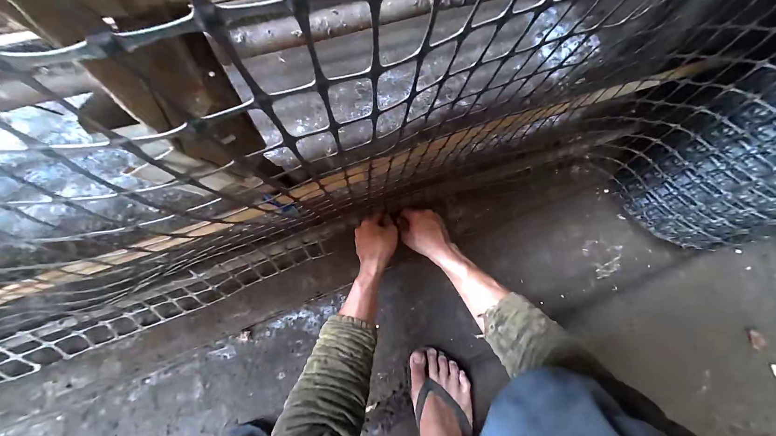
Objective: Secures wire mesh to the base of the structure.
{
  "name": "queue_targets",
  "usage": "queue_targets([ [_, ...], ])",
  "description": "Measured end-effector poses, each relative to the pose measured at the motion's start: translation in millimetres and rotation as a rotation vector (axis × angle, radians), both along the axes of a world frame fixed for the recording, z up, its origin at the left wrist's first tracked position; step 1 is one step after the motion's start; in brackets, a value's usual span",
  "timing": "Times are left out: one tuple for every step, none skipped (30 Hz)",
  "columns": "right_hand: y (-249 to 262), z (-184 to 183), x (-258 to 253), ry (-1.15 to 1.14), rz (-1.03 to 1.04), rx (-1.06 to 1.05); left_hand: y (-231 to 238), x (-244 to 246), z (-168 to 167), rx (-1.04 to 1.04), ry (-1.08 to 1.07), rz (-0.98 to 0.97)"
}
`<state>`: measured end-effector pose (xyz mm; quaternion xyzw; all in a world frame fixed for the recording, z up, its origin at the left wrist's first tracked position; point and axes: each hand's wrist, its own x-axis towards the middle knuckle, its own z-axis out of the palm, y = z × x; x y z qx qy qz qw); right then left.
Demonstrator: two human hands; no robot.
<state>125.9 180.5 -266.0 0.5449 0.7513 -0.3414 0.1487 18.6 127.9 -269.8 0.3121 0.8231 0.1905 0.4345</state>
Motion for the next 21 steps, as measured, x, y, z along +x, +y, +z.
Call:
queue_targets([
  [0,1,-1,-0.017,-0.015,-0.004,-1,2,-2,0.02,0.004,0.018],
  [1,2,-2,-0.032,-0.023,-0.01,-1,4,-2,0.031,0.005,0.033],
  [0,3,-2,-0.044,-0.025,-0.016,-2,6,-3,0.033,-0.004,0.05],
  [0,2,-2,-0.054,-0.024,-0.018,-2,7,-3,0.034,-0.025,0.079],
  [0,2,-2,-0.058,-0.024,-0.016,-1,8,-3,0.04,-0.054,0.122],
  [1,2,-3,-0.059,-0.027,-0.018,0,10,-4,0.057,-0.099,0.182],
  [1,3,-3,-0.057,-0.037,-0.023,0,13,-6,0.092,-0.163,0.264],
  [0,3,-3,-0.054,-0.051,-0.026,-1,16,-9,0.133,-0.225,0.339],
  [0,3,-4,-0.051,-0.063,-0.027,-1,19,-11,0.179,-0.295,0.409],
  [-1,3,-5,-0.05,-0.073,-0.029,-2,21,-13,0.222,-0.356,0.463],
  [-1,4,-6,-0.047,-0.08,-0.036,-2,22,-14,0.26,-0.402,0.495],
  [-2,4,-7,-0.042,-0.092,-0.05,-3,23,-15,0.284,-0.435,0.508],
  [-4,3,-7,-0.036,-0.109,-0.066,-5,23,-15,0.294,-0.448,0.502],
  [-4,2,-7,-0.027,-0.128,-0.081,-4,22,-14,0.296,-0.445,0.48],
  [-2,2,-8,-0.011,-0.149,-0.096,-2,20,-12,0.289,-0.438,0.456],
  [-2,1,-8,0.006,-0.163,-0.112,-2,19,-11,0.28,-0.435,0.44],
  [-2,0,-7,0.015,-0.172,-0.13,-2,19,-10,0.275,-0.439,0.437],
  [-1,-1,-7,0.025,-0.182,-0.146,-2,19,-11,0.279,-0.449,0.451],
  [1,-1,-7,0.034,-0.191,-0.161,-2,19,-12,0.29,-0.46,0.475],
  [2,-2,-5,0.045,-0.198,-0.173,-3,21,-14,0.302,-0.474,0.501],
  [3,-4,-2,0.057,-0.202,-0.179,-4,22,-16,0.314,-0.483,0.517],
])
